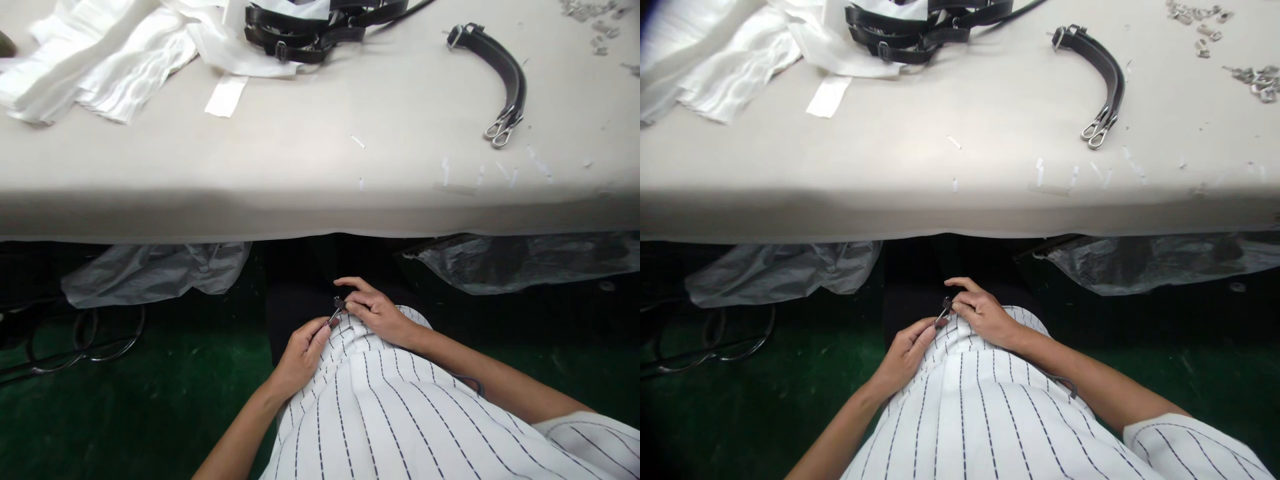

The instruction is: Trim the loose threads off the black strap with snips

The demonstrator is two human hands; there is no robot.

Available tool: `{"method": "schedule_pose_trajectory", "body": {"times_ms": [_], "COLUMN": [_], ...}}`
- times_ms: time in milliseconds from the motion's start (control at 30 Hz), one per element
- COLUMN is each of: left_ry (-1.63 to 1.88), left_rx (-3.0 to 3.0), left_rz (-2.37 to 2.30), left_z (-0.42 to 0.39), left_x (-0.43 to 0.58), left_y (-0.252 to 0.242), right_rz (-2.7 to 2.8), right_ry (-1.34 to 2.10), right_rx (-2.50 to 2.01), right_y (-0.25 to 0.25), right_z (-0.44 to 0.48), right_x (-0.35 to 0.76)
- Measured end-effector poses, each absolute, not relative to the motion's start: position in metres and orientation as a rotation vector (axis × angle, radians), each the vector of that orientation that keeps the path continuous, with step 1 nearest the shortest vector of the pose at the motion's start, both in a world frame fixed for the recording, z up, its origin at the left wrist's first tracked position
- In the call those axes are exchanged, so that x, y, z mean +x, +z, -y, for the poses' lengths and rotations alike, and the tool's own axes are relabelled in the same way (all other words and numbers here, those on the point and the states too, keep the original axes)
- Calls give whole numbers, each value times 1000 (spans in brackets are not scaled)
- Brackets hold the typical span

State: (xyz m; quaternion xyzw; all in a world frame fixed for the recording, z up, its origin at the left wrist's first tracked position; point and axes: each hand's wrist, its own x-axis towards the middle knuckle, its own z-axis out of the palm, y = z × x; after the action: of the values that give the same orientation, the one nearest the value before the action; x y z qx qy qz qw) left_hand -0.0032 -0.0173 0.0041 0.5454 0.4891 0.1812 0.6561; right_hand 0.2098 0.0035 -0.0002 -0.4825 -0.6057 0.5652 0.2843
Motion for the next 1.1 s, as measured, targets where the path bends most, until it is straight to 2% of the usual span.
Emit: {"method": "schedule_pose_trajectory", "body": {"times_ms": [233, 433, 833, 967, 1100], "left_ry": [326, 413, 371, 417, 462], "left_rx": [893, 682, 290, 361, 679], "left_rz": [-1031, -954, -783, -852, -1022], "left_z": [18, 20, 13, 15, 24], "left_x": [-11, -8, -8, -5, 3], "left_y": [10, 10, 12, 15, 15], "right_rz": [1762, 1761, 1814, 1752, 1606], "right_ry": [1644, 1530, 1369, 1411, 1528], "right_rx": [-939, -1010, -920, -1035, -1093], "right_y": [3, -1, 4, 5, 6], "right_z": [-10, -8, -9, -8, -7], "right_x": [216, 213, 215, 212, 210]}}
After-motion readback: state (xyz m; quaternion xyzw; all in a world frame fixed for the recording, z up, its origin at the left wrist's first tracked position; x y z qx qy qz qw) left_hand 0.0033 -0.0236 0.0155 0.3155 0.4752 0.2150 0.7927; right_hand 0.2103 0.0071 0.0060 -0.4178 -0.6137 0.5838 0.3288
